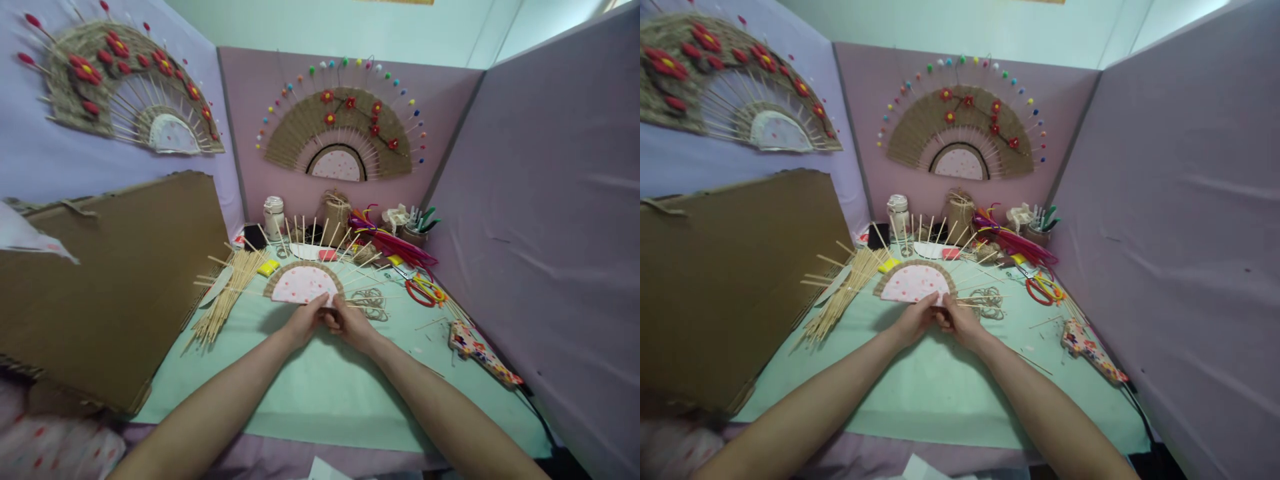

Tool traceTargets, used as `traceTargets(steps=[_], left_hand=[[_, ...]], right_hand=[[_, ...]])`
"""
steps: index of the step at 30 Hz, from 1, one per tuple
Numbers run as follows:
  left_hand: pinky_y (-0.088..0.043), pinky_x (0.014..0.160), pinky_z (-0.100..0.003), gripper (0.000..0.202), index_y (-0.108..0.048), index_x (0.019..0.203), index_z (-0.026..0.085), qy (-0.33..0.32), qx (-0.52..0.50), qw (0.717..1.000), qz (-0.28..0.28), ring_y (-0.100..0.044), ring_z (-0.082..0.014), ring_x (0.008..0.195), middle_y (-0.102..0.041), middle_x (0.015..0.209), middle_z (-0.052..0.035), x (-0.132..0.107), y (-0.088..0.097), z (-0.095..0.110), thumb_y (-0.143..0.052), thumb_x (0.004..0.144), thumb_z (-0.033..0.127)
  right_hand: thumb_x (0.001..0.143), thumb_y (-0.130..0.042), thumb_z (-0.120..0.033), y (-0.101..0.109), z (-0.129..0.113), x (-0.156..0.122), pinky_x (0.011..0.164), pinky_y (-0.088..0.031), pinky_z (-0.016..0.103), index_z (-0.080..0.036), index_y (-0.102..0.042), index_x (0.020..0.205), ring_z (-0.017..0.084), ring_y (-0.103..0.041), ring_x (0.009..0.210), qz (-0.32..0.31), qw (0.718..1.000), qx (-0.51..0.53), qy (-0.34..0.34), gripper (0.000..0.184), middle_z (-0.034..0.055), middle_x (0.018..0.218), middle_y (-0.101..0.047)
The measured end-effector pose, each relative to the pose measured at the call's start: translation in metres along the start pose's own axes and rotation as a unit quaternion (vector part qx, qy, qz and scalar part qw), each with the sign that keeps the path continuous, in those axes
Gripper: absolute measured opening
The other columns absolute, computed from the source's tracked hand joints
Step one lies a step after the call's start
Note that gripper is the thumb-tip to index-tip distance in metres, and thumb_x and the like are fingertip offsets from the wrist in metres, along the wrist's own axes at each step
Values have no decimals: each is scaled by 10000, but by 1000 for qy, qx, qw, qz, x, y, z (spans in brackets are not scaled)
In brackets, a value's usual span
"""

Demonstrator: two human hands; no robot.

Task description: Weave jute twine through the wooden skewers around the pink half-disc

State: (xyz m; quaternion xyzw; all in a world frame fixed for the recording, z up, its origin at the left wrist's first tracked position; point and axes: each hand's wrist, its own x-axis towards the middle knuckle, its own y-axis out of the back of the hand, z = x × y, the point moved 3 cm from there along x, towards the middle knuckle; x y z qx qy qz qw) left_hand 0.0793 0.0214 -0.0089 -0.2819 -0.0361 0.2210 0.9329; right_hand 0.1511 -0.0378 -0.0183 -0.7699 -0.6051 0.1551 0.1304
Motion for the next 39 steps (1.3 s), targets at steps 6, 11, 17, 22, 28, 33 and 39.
traceTargets(steps=[6,11,17,22,28,33,39], left_hand=[[-438,653,-283,230,-640,810,124,-33,-56,996,63,-586,-157,666,-657,726,-54,5,11,10,-637,714,334],[-437,683,-300,234,-640,841,128,-20,-63,997,38,-587,-172,721,-663,789,-73,3,12,16,-613,735,335],[-431,709,-296,146,-654,800,130,-22,-79,996,24,-576,-159,716,-662,761,-61,2,17,21,-600,721,241],[-433,771,-322,135,-662,795,137,-16,-107,994,12,-593,-174,771,-682,803,-74,1,17,25,-580,710,200],[-433,760,-304,186,-674,831,118,-7,-108,994,-20,-592,-163,750,-691,870,-97,0,18,24,-551,730,214],[-439,747,-307,245,-669,907,117,-10,-87,996,-20,-613,-195,822,-695,885,-103,2,20,23,-565,721,238],[-441,838,-354,249,-666,917,108,-23,-90,995,-22,-620,-226,905,-695,940,-113,2,19,28,-550,723,213]], right_hand=[[714,-601,-545,2,-1,-3,383,-230,170,-166,-541,671,57,-336,430,45,989,-134,53,387,-42,514,-451],[777,-532,-519,1,-5,-4,398,-252,187,-174,-537,608,72,-353,436,62,969,-217,104,384,-32,496,-455],[803,-513,-458,-1,-15,-10,464,-273,210,-185,-564,640,90,-365,474,76,947,-269,159,322,-37,505,-448],[809,-510,-410,-3,-23,-16,495,-288,223,-194,-592,655,107,-378,505,113,923,-300,212,278,-27,535,-458],[815,-511,-383,-5,-23,-19,530,-315,230,-201,-619,702,126,-408,559,104,905,-344,230,239,-8,586,-497],[815,-511,-378,-5,-22,-19,531,-307,229,-201,-611,684,123,-391,548,94,901,-355,231,242,-14,574,-488],[842,-487,-356,-5,-22,-19,564,-323,228,-213,-639,807,120,-409,568,66,891,-384,232,212,-21,606,-506]])
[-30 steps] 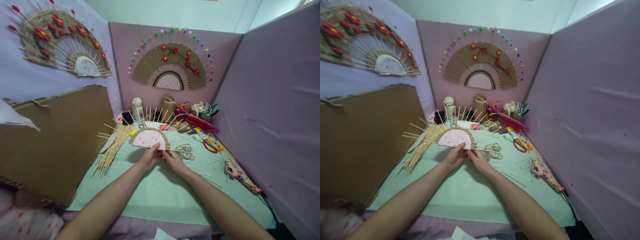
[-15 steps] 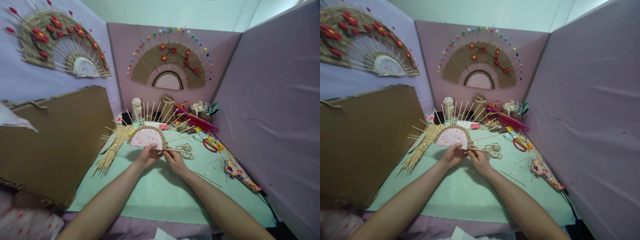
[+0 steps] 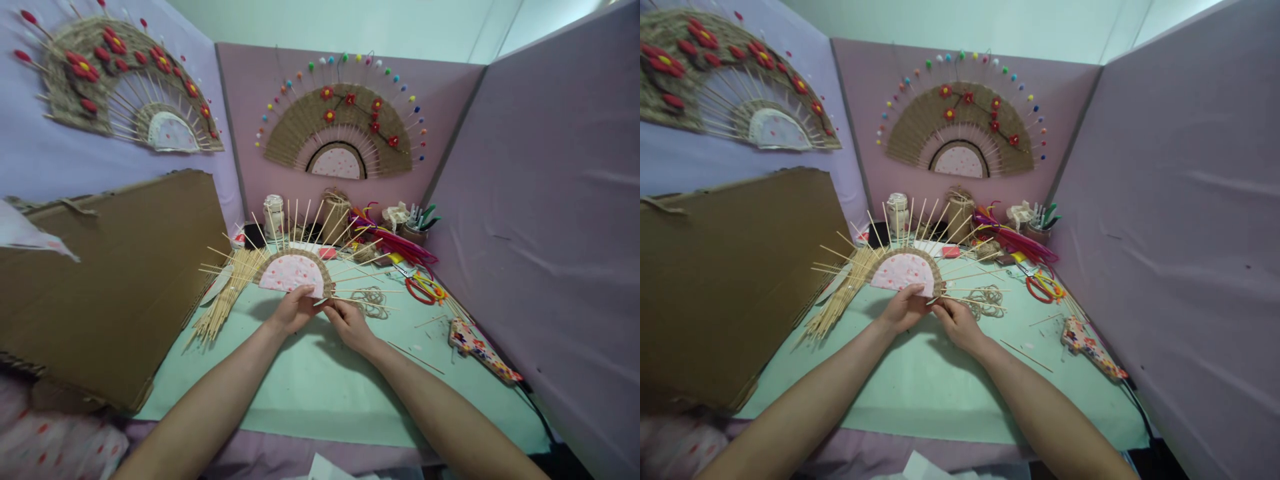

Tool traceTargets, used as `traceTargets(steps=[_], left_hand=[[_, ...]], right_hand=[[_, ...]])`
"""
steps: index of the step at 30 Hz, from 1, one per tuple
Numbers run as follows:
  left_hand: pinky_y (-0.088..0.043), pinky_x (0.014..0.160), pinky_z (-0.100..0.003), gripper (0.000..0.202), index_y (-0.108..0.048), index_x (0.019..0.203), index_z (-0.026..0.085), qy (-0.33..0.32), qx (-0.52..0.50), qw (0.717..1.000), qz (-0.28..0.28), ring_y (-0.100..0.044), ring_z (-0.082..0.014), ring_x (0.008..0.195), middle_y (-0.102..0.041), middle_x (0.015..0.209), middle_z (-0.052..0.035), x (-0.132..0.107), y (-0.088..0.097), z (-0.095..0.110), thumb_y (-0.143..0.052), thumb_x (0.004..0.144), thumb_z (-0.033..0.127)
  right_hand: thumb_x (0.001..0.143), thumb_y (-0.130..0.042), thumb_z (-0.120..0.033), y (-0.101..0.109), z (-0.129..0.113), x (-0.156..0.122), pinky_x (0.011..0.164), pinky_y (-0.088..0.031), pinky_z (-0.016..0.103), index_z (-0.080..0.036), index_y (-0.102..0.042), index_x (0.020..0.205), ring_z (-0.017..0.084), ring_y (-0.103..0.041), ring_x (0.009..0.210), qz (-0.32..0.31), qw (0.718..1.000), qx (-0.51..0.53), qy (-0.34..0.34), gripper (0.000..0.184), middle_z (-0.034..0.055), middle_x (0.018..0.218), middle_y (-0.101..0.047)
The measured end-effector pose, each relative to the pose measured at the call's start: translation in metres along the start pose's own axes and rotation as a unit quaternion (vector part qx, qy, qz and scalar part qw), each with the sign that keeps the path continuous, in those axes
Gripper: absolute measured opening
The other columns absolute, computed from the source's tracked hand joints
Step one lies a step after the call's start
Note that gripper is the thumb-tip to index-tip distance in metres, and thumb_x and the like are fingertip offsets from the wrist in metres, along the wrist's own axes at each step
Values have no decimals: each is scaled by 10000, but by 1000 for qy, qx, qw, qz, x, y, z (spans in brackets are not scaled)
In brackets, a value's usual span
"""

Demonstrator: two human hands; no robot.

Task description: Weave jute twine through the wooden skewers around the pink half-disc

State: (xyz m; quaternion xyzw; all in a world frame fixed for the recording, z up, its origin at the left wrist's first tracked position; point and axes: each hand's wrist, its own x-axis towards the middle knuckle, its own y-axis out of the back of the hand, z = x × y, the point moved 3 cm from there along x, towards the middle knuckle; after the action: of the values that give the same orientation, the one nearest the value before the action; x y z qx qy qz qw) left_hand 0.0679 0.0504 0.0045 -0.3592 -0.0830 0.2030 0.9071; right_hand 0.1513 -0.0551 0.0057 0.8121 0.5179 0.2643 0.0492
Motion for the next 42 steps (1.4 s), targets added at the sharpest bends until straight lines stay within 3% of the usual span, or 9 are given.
traceTargets(steps=[10,15,18,21,24,27,33,38,42], left_hand=[[-403,959,-388,196,-657,878,77,-1,-35,999,35,-650,-209,867,-708,851,-113,4,8,10,-534,743,150],[-416,952,-406,151,-650,822,87,-12,-44,998,42,-657,-210,846,-709,856,-117,3,7,14,-525,753,136],[-426,939,-413,121,-642,786,97,-18,-50,997,48,-658,-207,830,-709,834,-110,1,5,15,-529,748,118],[-433,929,-422,122,-632,815,102,-14,-49,997,61,-655,-210,843,-706,865,-110,1,5,14,-532,746,104],[-445,913,-410,118,-627,823,95,3,-41,997,69,-655,-214,846,-704,863,-114,2,7,10,-532,753,105],[-463,886,-400,101,-620,813,97,12,-38,996,75,-658,-208,812,-705,830,-110,2,8,8,-535,759,107],[-494,831,-386,145,-608,852,82,61,-23,994,86,-663,-207,763,-703,827,-131,-1,8,11,-501,757,102],[-519,775,-372,159,-585,872,76,155,-16,981,118,-668,-208,730,-698,777,-131,-4,7,3,-508,736,107],[-533,724,-316,209,-567,920,56,245,-28,959,137,-664,-182,714,-693,755,-121,-6,9,-14,-524,719,95]], right_hand=[[841,-484,-329,9,6,7,539,-286,229,-205,-570,707,113,-402,530,-44,990,-134,19,201,-31,557,-477],[809,-524,-348,30,13,14,779,-351,309,-217,-626,871,188,-532,832,-21,951,-308,24,177,52,850,-623],[689,-641,-446,54,23,16,935,-263,429,-244,-584,1110,289,-418,1127,8,901,-431,-57,471,114,1194,-523],[607,-679,-516,76,38,14,892,-295,454,-283,-508,1218,334,-356,1181,-9,858,-475,-193,677,124,1326,-402],[706,-611,-410,85,47,15,775,-364,314,-224,-601,1055,240,-507,982,-55,871,-431,-229,396,104,1094,-569],[778,-499,-243,89,49,20,715,-383,262,-167,-634,914,186,-559,824,-21,895,-399,-196,206,85,878,-631],[622,-686,-232,127,45,24,962,-347,363,-158,-472,1266,279,-440,1194,-78,892,-428,-122,683,148,1302,-477],[768,-564,-309,189,30,85,818,-428,310,-149,-579,1097,256,-587,972,-20,839,-521,-157,366,133,1063,-628],[742,-607,-309,201,41,166,826,-420,312,-74,-511,1146,279,-565,1001,49,797,-584,-145,477,205,1108,-586]])
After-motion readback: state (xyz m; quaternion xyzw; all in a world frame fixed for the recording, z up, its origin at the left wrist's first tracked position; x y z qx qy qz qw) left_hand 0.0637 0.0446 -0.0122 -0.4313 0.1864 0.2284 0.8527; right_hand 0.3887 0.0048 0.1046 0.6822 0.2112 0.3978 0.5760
